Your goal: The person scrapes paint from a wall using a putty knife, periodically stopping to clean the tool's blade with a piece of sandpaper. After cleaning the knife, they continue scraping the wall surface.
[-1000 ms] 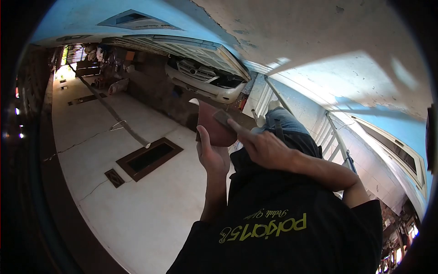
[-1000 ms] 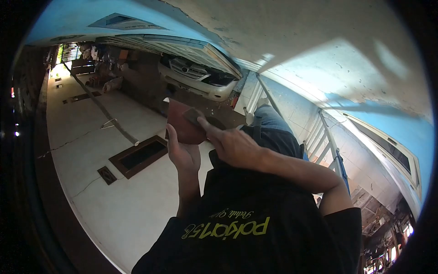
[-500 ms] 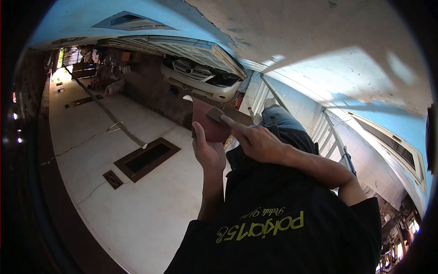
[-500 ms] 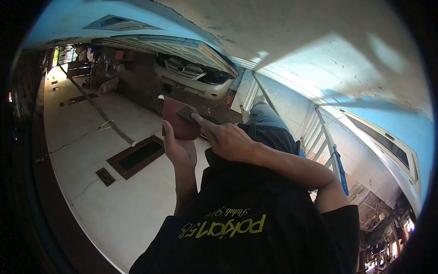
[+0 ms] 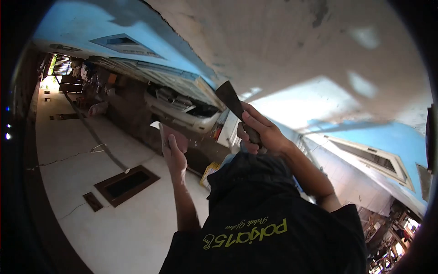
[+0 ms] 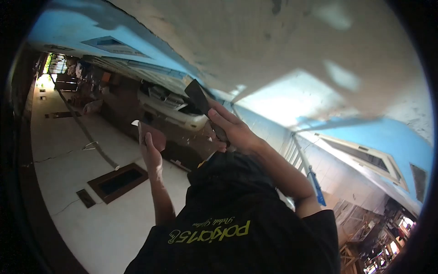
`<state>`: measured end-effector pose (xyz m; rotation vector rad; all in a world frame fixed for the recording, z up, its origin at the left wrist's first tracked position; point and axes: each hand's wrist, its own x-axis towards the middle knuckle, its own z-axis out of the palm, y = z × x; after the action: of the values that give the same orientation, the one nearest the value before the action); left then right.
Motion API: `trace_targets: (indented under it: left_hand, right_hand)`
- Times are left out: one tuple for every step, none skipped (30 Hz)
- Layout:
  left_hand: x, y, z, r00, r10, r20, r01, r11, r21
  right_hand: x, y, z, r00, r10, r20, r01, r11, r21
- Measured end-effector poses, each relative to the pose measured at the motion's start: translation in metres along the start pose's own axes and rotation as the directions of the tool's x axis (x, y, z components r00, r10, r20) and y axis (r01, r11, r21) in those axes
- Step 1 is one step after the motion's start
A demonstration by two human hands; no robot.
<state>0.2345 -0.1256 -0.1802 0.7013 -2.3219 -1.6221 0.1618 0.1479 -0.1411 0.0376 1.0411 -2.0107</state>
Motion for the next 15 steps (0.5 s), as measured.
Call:
trace_targets:
  left_hand:
    - [0.005, 0.007, 0.003, 0.987, 0.159, 0.021, -0.16, 0.982, 0.105]
    - [0.01, 0.011, 0.006, 0.978, 0.205, 0.042, -0.208, 0.972, 0.113]
    - [0.016, 0.015, 0.009, 0.966, 0.25, 0.06, -0.256, 0.959, 0.12]
    - [0.021, 0.02, 0.012, 0.953, 0.295, 0.074, -0.303, 0.945, 0.127]
    - [0.025, 0.025, 0.016, 0.941, 0.318, 0.113, -0.33, 0.938, 0.109]
    - [0.03, 0.032, 0.019, 0.927, 0.344, 0.147, -0.359, 0.929, 0.09]
    - [0.034, 0.038, 0.021, 0.911, 0.37, 0.18, -0.387, 0.919, 0.072]
    - [0.04, 0.042, 0.025, 0.892, 0.4, 0.209, -0.419, 0.906, 0.053]
    - [0.045, 0.042, 0.031, 0.892, 0.4, 0.21, -0.4, 0.916, -0.043]
    - [0.05, 0.042, 0.037, 0.892, 0.399, 0.211, -0.377, 0.916, -0.138]
    - [0.053, 0.043, 0.043, 0.881, 0.417, 0.222, -0.36, 0.897, -0.255]
    - [0.057, 0.046, 0.049, 0.869, 0.436, 0.235, -0.337, 0.868, -0.365]
    - [0.055, 0.062, 0.062, 0.88, 0.459, 0.121, -0.381, 0.836, -0.396]
    - [0.053, 0.079, 0.066, 0.907, 0.393, 0.153, -0.301, 0.857, -0.418]
    - [0.05, 0.096, 0.066, 0.926, 0.326, 0.19, -0.218, 0.873, -0.436]
  right_hand:
    - [-0.001, -0.008, 0.0, 1.0, -0.02, 0.021, 0.018, 0.996, 0.087]
    - [-0.002, -0.016, 0.001, 0.998, -0.039, 0.041, 0.032, 0.985, 0.172]
    - [0.0, -0.02, -0.001, 0.997, -0.038, 0.062, 0.024, 0.976, 0.216]
    - [-0.001, -0.026, -0.001, 0.995, -0.031, 0.095, 0.007, 0.969, 0.248]
    - [0.0, -0.031, -0.001, 0.992, -0.047, 0.115, 0.015, 0.964, 0.266]
    - [0.001, -0.034, 0.0, 0.989, -0.062, 0.137, 0.021, 0.959, 0.281]
    - [0.0, -0.038, 0.001, 0.987, -0.08, 0.136, 0.035, 0.953, 0.3]
    - [0.0, -0.042, 0.002, 0.991, -0.07, 0.116, 0.034, 0.957, 0.289]
    - [0.0, -0.046, 0.003, 0.988, -0.094, 0.119, 0.057, 0.958, 0.282]
    - [0.0, -0.051, 0.006, 0.986, -0.117, 0.122, 0.08, 0.957, 0.278]
    - [-0.002, -0.057, 0.008, 0.983, -0.141, 0.115, 0.106, 0.958, 0.267]
    - [-0.001, -0.06, 0.007, 0.979, -0.168, 0.116, 0.132, 0.954, 0.27]
    - [-0.002, -0.066, 0.011, 0.975, -0.194, 0.113, 0.16, 0.953, 0.256]
    - [-0.003, -0.073, 0.016, 0.969, -0.22, 0.109, 0.188, 0.951, 0.245]
    - [-0.003, -0.081, 0.02, 0.967, -0.239, 0.084, 0.218, 0.955, 0.203]
